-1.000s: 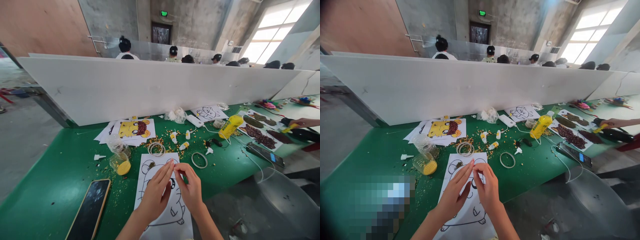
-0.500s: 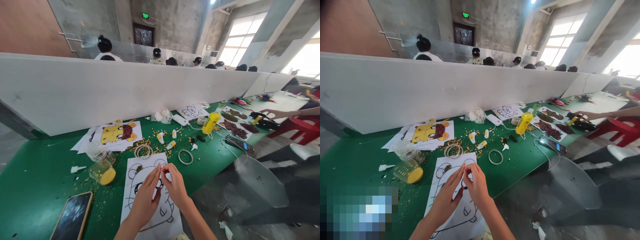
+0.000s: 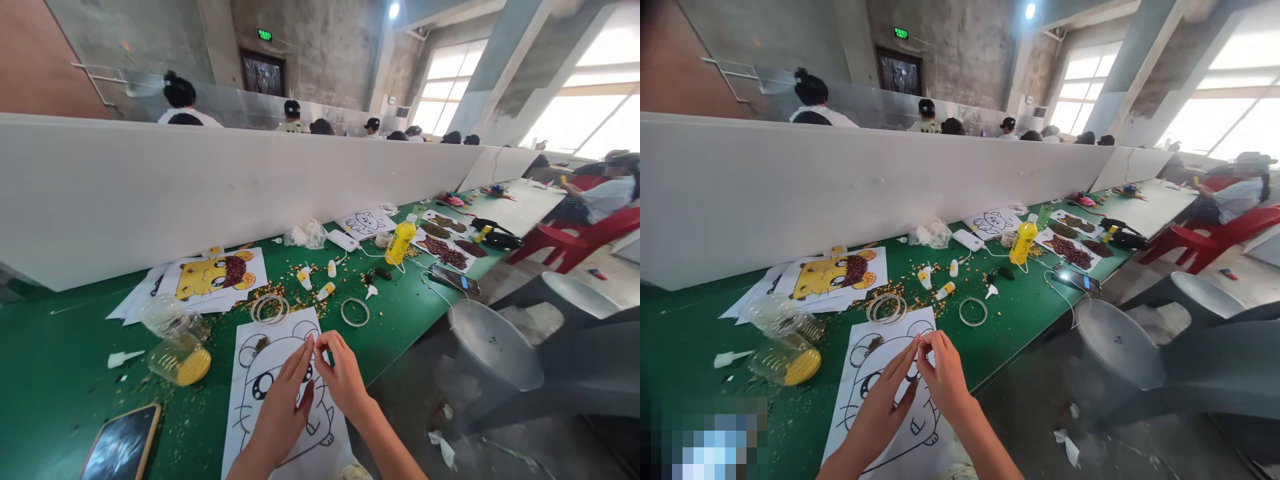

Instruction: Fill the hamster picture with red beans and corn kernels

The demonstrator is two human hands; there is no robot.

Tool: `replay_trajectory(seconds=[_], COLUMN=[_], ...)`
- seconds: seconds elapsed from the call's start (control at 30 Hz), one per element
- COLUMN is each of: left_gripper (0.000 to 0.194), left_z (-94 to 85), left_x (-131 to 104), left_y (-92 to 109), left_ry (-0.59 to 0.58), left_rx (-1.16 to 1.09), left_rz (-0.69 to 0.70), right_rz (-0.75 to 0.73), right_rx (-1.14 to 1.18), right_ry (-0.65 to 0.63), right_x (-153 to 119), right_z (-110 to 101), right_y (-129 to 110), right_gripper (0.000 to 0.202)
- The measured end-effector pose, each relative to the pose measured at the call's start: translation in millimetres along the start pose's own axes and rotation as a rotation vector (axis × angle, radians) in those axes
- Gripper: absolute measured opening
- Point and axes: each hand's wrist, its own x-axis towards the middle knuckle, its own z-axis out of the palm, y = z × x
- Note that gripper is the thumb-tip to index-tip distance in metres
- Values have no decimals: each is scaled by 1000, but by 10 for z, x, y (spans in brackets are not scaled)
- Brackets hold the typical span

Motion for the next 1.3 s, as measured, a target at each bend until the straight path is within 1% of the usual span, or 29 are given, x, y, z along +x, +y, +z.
replay_trajectory(seconds=[0.23,0.37,0.67,0.87,1.0,1.1,1.2,1.3], left_gripper=[70,71,67,64,59,54,53,55], left_z=[-82,-127,-178,-203,-255,-304,-320,-293], left_x=[-75,-99,-160,-193,-195,-178,-163,-170], left_y=[-26,-27,63,95,137,159,142,105], left_ry=[12,1,22,19,20,24,27,34], left_rx=[6,-25,-234,-257,-211,-89,58,139], left_rz=[-41,-68,-117,-104,-84,-71,-45,-24], right_rz=[12,7,-138,-215,-320,-396,-394,-364], right_rx=[33,59,86,49,-44,-139,-195,-251], right_ry=[-36,-34,10,11,-36,-109,-151,-118], right_x=[30,39,14,22,47,67,77,70], right_z=[99,98,26,-3,-56,-80,-58,-6], right_y=[32,34,-22,-34,-30,-38,-50,-55], right_gripper=[8,7,17,20,26,28,20,14])
